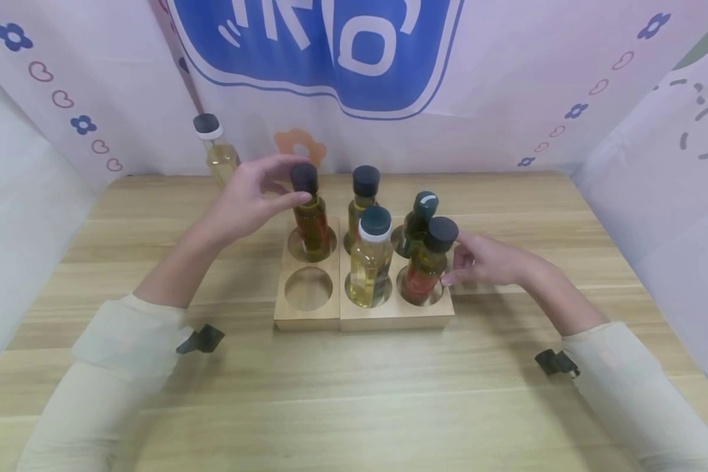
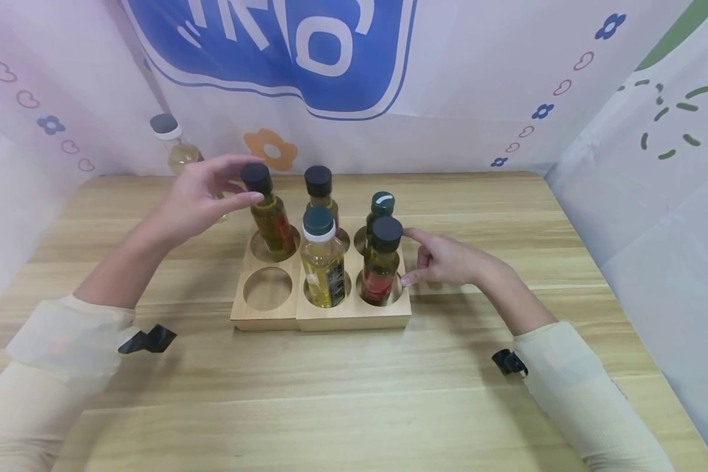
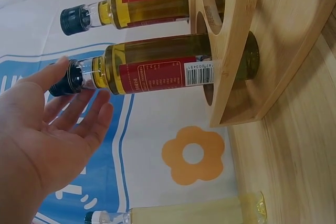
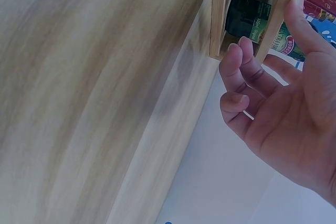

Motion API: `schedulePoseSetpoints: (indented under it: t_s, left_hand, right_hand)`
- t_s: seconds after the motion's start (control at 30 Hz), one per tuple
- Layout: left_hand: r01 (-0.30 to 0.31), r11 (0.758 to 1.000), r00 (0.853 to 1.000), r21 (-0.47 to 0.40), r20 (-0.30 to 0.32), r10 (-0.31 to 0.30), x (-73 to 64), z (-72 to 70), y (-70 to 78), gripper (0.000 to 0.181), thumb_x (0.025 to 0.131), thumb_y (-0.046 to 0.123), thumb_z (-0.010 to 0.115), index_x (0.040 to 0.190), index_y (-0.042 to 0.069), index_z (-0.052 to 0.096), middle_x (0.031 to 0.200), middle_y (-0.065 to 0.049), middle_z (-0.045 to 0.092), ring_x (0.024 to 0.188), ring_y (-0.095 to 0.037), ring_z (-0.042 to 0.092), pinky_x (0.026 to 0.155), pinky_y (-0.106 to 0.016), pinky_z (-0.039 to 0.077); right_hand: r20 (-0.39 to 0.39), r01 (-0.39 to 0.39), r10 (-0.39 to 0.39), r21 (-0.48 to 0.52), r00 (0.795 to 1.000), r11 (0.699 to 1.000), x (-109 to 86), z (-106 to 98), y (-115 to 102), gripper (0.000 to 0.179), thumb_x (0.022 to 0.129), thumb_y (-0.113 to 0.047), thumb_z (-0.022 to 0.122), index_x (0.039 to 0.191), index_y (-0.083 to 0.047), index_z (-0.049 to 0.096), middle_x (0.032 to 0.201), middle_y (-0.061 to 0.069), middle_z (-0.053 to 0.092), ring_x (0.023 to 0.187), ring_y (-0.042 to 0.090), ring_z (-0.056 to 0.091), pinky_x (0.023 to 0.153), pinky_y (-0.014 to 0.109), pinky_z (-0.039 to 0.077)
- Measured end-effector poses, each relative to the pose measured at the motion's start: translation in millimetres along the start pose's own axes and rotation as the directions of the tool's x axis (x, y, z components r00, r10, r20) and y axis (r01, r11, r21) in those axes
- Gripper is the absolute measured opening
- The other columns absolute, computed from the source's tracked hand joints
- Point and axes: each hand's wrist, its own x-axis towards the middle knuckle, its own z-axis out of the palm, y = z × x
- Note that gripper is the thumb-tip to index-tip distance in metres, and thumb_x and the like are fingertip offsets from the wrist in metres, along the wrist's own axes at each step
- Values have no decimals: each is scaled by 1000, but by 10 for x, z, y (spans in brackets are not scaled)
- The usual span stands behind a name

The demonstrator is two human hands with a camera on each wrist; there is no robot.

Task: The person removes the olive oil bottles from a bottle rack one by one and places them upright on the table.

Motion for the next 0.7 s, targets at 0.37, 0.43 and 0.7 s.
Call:
schedulePoseSetpoints:
  t_s: [0.37, 0.43, 0.7]
  left_hand:
    - [42, 998, 999, -46, -24, -43, -5, 39, -36, 42, 97, 12, 74, 137, 2, 63, 120, -18, 71, 105, -33, 69, 101, -46, 53]
    - [46, 998, 999, -50, -27, -48, -5, 44, -39, 41, 98, 12, 73, 136, 2, 64, 120, -17, 71, 104, -33, 70, 101, -46, 53]
    - [71, 995, 997, -70, -28, -73, -3, 46, -42, 40, 98, 12, 72, 136, 2, 64, 123, -18, 70, 108, -34, 69, 105, -48, 52]
  right_hand:
    - [-5, 1, -1, 0, 1000, 1000, -1, 5, -6, 66, 85, -16, 85, 138, -1, 48, 72, 4, 63, 65, 22, 60, 60, 31, 53]
    - [-7, 2, -2, -3, 1000, 1000, 1, 6, -6, 66, 85, -15, 85, 137, -1, 48, 72, 4, 63, 65, 22, 60, 60, 31, 53]
    - [-10, 6, -6, -2, 1000, 1000, 3, 8, -7, 64, 85, -15, 85, 136, -1, 49, 72, 4, 63, 65, 23, 60, 60, 31, 53]
